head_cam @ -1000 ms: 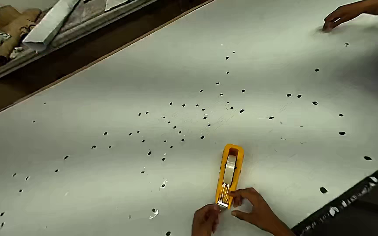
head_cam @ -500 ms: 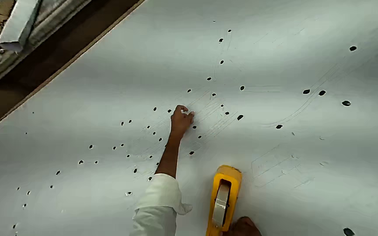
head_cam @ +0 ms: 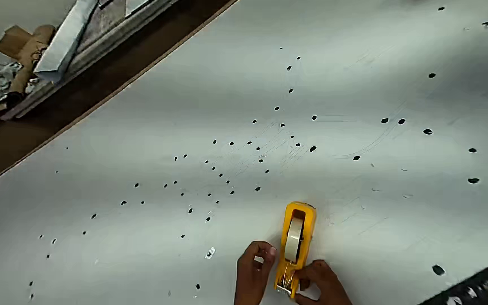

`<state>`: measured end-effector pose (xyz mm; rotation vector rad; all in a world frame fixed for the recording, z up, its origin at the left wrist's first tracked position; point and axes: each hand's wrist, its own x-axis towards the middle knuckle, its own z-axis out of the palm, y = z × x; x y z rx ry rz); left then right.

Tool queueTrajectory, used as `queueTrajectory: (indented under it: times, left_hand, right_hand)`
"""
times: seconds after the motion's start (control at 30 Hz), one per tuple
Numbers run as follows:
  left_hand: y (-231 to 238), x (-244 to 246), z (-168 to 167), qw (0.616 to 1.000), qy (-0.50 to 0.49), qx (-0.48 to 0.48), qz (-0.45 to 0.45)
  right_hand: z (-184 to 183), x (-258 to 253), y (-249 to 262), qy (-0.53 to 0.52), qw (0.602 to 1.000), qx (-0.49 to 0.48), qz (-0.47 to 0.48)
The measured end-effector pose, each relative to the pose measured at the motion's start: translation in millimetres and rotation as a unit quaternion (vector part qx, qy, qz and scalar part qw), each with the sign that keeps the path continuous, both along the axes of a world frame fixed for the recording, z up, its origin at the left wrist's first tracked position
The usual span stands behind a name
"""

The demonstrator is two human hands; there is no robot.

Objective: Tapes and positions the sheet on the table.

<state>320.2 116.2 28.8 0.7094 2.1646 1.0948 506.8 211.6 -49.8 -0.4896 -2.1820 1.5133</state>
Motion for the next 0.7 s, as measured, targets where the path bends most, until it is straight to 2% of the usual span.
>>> queueTrajectory:
  times: [0.1,0.27,0.37,0.47,0.57,0.7]
  left_hand:
    - [-28.6,45.5,-1.7,0.997,-0.061,0.049,0.015]
    - [-30.1,69.3,4.0,0.984,-0.035,0.134,0.114]
    - [-49.4,82.9,15.5,0.984,-0.024,0.124,0.122]
    - [-66.4,94.2,-2.1,0.980,-0.084,0.103,0.147]
    - [-64.6,95.6,-18.5,0.938,-0.233,0.160,0.199]
    - [-52.8,93.0,-30.9,0.817,-0.490,0.175,0.249]
  right_hand:
    - [-3.1,1.4,-6.8,0.001,0.999,0.023,-0.031]
    - [-8.4,2.4,-8.0,-0.014,0.998,0.045,-0.051]
    - [-10.7,4.3,-7.2,-0.016,0.997,0.052,-0.058]
    - [-15.6,3.1,-6.9,-0.013,0.997,0.048,-0.063]
    - [-17.4,2.5,-7.0,-0.013,0.997,0.048,-0.055]
    - [-17.5,4.3,-1.8,-0.009,0.999,0.036,-0.032]
